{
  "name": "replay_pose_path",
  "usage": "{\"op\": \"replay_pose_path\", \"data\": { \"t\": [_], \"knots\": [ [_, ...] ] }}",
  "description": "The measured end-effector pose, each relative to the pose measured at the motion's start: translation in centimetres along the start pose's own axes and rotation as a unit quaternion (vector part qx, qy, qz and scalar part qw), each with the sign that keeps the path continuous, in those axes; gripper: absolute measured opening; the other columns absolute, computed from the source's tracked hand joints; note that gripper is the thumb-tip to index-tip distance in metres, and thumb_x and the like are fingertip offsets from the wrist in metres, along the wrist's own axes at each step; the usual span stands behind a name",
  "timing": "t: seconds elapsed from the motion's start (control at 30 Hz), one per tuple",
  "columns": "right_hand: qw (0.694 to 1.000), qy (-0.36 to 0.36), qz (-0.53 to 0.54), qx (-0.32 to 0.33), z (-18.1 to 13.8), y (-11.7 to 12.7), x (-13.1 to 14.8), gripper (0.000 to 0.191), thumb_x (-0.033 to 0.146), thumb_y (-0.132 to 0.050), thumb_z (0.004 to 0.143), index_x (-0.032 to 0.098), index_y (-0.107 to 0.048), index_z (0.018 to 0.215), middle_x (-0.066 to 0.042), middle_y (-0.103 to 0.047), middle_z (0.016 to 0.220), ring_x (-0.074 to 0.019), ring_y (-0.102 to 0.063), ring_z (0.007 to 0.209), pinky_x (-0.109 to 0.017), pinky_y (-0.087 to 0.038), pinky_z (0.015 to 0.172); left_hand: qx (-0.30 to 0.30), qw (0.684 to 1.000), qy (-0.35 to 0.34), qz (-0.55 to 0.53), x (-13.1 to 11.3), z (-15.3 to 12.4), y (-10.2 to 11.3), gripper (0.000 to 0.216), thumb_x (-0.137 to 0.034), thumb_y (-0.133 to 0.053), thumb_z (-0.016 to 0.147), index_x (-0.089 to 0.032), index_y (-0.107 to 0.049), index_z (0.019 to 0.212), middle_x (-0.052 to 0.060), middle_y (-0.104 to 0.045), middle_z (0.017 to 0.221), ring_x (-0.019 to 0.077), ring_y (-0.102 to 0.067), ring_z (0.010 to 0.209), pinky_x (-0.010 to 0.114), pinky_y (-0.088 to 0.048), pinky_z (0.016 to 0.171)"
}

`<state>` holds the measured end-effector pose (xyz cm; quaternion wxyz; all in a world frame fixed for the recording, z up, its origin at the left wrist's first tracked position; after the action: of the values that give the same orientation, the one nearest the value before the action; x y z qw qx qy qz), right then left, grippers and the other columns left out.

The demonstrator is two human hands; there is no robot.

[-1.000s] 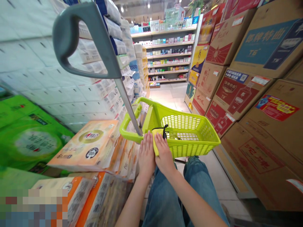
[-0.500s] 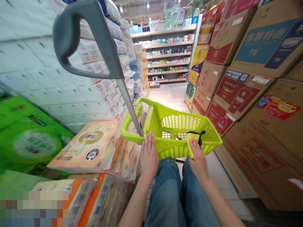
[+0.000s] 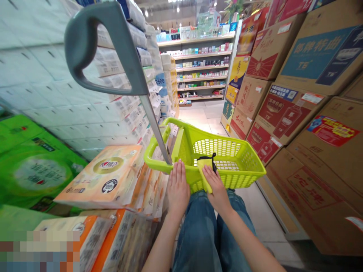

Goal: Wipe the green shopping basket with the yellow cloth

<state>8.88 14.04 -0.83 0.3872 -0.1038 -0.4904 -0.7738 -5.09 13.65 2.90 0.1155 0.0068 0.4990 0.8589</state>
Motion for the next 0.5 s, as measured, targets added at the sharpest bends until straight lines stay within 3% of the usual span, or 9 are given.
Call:
{"op": "replay_pose_path", "data": {
  "t": [0.13,0.27,0.37,0.43,0.5],
  "knots": [
    [0.996,-0.057,-0.054,-0.033,-3.5,3.7,-6.8,0.095,-0.002,-0.037,0.064,0.028,-0.028,0.154,-0.005,-0.036,0.157,-0.0214,-0.028,0.148,-0.054,-0.023,0.12,-0.009,1.0,0.003,-0.005,0.0,0.0,0.0,0.088,-0.006,-0.047,0.078,-0.011,-0.007,0.156,0.013,-0.024,0.162,0.0243,-0.017,0.151,0.044,-0.025,0.122],
    [0.991,-0.099,-0.066,-0.066,-4.9,5.2,-9.5,0.093,-0.001,-0.037,0.065,0.029,-0.029,0.153,-0.004,-0.034,0.158,-0.022,-0.027,0.148,-0.056,-0.02,0.12,-0.015,1.0,-0.003,-0.006,-0.1,0.1,-0.1,0.087,-0.005,-0.046,0.079,-0.01,-0.007,0.156,0.014,-0.025,0.161,0.0251,-0.017,0.151,0.045,-0.026,0.121],
    [0.984,-0.137,-0.034,-0.105,-3.8,3.9,-7.8,0.09,-0.001,-0.037,0.067,0.026,-0.032,0.152,-0.006,-0.035,0.158,-0.023,-0.026,0.148,-0.058,-0.017,0.12,-0.012,1.0,-0.006,-0.007,-0.1,0.0,-0.1,0.085,-0.005,-0.046,0.08,-0.009,-0.008,0.156,0.015,-0.026,0.161,0.0256,-0.016,0.151,0.045,-0.026,0.121],
    [0.986,-0.129,0.009,-0.102,-1.9,1.7,-4.4,0.09,-0.002,-0.038,0.066,0.024,-0.033,0.152,-0.007,-0.037,0.157,-0.0227,-0.026,0.148,-0.058,-0.016,0.121,-0.013,1.0,-0.006,-0.008,-0.1,0.0,-0.1,0.086,-0.005,-0.046,0.08,-0.01,-0.007,0.156,0.015,-0.026,0.161,0.0257,-0.017,0.151,0.045,-0.027,0.121],
    [0.993,-0.074,0.056,-0.067,0.5,-1.0,0.5,0.094,-0.004,-0.037,0.063,0.024,-0.032,0.153,-0.005,-0.037,0.157,-0.0205,-0.026,0.148,-0.055,-0.016,0.122,-0.017,1.0,-0.002,-0.003,0.1,0.0,-0.1,0.084,-0.005,-0.043,0.082,-0.012,-0.006,0.156,0.015,-0.027,0.161,0.0245,-0.018,0.151,0.045,-0.029,0.12]
  ]
}}
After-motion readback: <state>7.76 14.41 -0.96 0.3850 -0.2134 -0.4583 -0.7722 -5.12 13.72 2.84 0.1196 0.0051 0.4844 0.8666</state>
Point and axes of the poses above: each hand's wrist, its own z-axis towards the middle knuckle, its own y-axis out of the back of the hand, x = y × z, the point moved 10 cm from there along z, towards the middle knuckle
